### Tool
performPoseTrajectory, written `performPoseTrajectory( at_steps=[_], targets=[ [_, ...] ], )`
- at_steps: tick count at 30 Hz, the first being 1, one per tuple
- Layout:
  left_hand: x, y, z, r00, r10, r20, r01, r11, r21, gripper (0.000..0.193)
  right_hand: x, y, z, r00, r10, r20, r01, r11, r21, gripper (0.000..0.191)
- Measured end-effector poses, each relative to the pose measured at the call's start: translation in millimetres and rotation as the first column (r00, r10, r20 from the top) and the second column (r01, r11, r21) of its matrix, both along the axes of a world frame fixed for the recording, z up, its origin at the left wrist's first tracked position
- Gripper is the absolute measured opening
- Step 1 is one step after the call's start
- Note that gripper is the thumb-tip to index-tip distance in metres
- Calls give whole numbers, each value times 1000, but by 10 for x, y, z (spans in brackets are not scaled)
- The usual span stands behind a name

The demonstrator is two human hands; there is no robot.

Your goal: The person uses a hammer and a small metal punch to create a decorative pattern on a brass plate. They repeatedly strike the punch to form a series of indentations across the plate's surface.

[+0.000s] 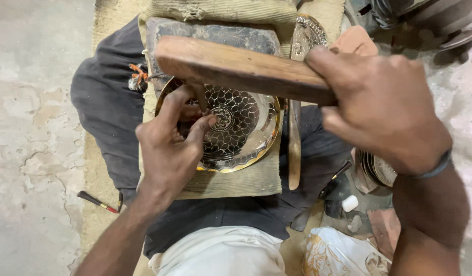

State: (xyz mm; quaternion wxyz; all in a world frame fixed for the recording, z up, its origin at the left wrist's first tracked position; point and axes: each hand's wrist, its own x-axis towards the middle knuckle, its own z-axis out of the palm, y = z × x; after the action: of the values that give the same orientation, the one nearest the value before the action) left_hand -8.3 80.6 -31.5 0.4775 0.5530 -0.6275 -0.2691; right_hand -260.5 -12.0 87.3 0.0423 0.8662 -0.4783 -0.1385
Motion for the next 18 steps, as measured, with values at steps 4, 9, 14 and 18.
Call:
performPoseTrajectory(
  at_steps=[4,9,14,18],
  targets=[
    [151,87,8,927,161,-340,-99,976,193,46,-149,69,-133,885,-64,461,5,992,129,55],
    [186,141,-13,829,84,-552,67,967,247,49,-293,439,-499,450,-379,808,10,908,420,75],
    [45,163,-27,855,6,-518,153,953,263,49,-355,635,-858,437,-338,833,7,928,373,75],
    [46,156,-16,836,-1,-548,193,937,291,51,-399,797,-988,274,-588,761,141,807,573,61]
  ],
)
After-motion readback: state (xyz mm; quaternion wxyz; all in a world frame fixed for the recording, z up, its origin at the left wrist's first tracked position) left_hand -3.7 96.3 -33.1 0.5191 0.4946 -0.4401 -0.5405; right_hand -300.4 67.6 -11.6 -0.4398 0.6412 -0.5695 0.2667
